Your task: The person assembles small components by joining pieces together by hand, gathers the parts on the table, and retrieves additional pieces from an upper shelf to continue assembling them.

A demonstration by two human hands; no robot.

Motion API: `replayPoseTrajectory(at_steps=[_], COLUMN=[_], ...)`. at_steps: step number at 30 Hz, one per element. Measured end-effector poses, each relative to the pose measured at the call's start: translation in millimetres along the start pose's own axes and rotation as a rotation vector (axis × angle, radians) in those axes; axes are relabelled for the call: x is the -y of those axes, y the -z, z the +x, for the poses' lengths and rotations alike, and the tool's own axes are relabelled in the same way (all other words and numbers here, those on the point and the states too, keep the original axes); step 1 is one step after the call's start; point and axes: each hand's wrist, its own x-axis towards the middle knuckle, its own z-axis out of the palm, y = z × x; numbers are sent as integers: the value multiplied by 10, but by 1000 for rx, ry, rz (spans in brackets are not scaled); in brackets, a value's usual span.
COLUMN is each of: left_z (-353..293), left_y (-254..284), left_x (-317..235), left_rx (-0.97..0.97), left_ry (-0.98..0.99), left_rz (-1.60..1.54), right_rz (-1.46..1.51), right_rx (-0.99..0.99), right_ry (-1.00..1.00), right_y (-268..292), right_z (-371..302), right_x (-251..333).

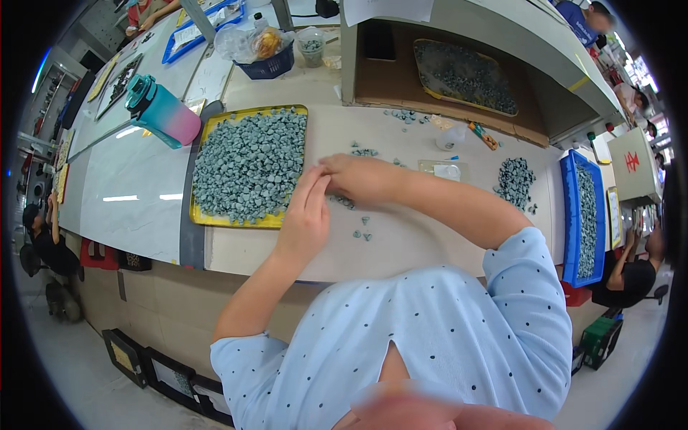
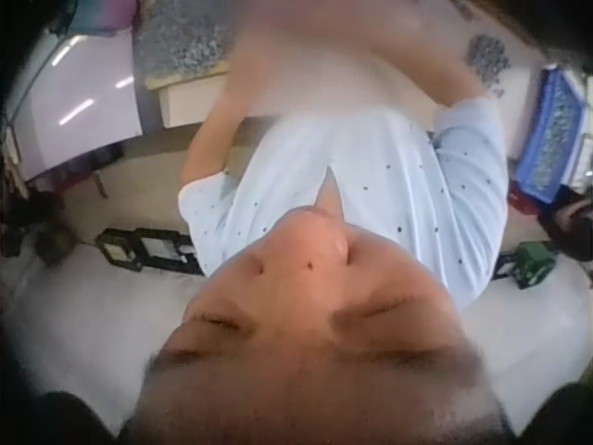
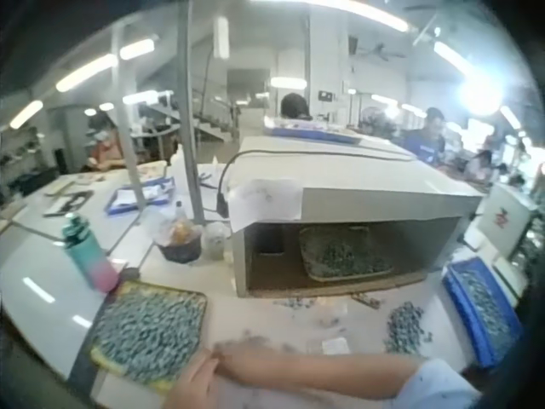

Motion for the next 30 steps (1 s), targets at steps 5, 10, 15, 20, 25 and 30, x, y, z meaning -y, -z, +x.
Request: replayPoseTrajectory(at_steps=[5,10,15,20,25,30], left_z=[-45,-46,-190,-358,-417,-299], left_y=[-266,-480,-586,-430,-469,-629], left_x=[59,-10,-110,-70,55,182], left_rx=[98,129,162,203,152,273], left_ry=[63,48,4,-84,-11,12], left_rz=[77,164,-23,-162,-168,-13], right_rz=[201,98,-138,-94,209,361], right_rx=[-92,-475,-342,-213,-111,-235], right_ry=[-189,-548,-496,-360,-277,-215], right_y=[92,-91,-208,-290,-392,-312], right_z=[-514,-711,-536,-398,-597,-893], right_x=[31,-109,-160,-249,-133,-40])
